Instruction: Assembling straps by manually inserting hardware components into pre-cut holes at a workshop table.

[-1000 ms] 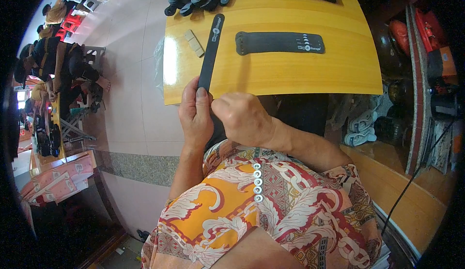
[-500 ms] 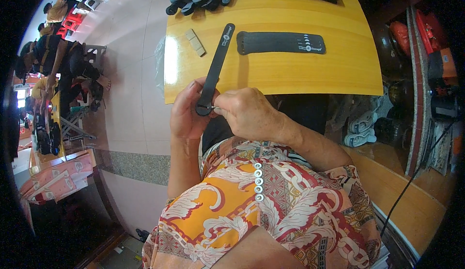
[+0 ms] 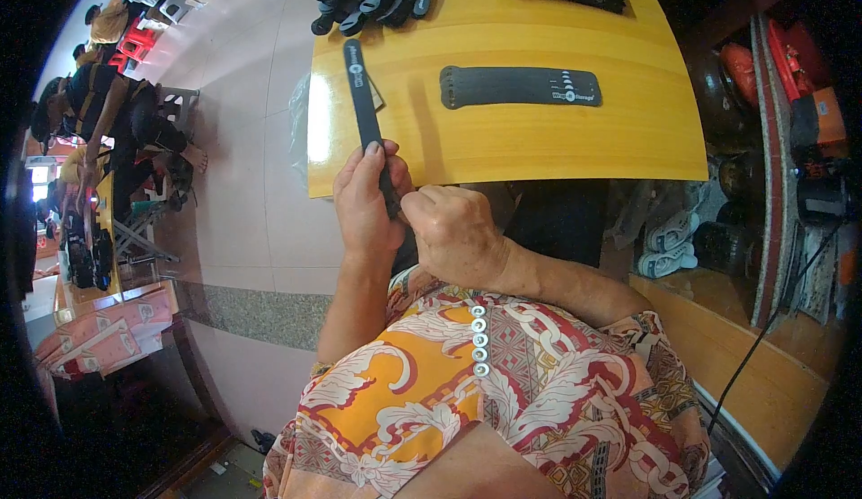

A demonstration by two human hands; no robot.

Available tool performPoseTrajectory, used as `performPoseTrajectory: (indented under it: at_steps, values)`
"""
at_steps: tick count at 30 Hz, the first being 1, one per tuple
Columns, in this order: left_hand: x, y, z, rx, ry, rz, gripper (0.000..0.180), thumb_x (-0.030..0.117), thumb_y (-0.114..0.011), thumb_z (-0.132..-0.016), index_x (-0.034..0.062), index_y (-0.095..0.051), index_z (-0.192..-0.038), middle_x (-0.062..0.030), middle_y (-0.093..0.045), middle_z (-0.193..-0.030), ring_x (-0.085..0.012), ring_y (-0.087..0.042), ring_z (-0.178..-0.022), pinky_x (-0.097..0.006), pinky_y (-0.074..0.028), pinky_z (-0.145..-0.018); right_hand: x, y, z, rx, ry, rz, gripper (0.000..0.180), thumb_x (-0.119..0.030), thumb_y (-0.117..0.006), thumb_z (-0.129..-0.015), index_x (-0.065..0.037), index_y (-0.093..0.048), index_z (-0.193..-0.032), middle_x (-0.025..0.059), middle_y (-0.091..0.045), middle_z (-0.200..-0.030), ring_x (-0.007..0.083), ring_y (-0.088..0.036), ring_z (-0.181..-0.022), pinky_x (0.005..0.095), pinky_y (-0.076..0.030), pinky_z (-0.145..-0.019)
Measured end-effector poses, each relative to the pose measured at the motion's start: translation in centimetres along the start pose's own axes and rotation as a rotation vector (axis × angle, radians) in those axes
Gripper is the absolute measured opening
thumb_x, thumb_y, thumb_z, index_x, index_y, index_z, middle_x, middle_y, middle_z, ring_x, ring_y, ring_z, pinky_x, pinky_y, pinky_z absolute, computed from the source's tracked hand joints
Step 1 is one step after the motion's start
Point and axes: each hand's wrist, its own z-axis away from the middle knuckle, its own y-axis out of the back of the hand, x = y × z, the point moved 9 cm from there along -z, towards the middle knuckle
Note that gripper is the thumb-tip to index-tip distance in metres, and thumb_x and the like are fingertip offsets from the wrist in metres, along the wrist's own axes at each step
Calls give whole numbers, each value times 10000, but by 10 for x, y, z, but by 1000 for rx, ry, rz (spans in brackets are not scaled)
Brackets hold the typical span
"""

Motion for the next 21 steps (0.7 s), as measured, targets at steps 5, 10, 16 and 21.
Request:
performPoseTrajectory:
  at_steps: [5,10,16,21]
  values:
    - [4,-2,4,58,-106,72,175,181,-449,-913,23,-514,-878,-2,-452,-601,-71,-388,-492,-213,-318,-439,4,2,2,27,-90,-92,50,61,-540,-712,29,-546,-751,181,-557,-672,341,-573,-629,396,-452,-543]
    - [9,8,5,94,-161,38,168,192,-457,-911,37,-515,-883,15,-444,-601,-54,-383,-492,-209,-317,-433,4,-3,1,-48,-87,-156,76,45,-554,-729,42,-562,-804,186,-556,-674,333,-577,-639,384,-455,-559]
    - [9,18,14,29,65,11,204,187,-467,-903,9,-544,-965,-21,-511,-631,-85,-449,-542,-220,-365,-486,-39,13,-8,-4,255,159,261,-116,-610,-684,11,-506,-887,100,-468,-689,257,-538,-625,354,-457,-534]
    - [3,16,27,-45,202,78,357,303,-424,-930,-20,-548,-1015,-45,-540,-677,-113,-494,-588,-237,-408,-547,-43,1,-9,-71,269,59,282,-10,-568,-655,19,-528,-933,127,-502,-727,266,-539,-612,357,-440,-516]
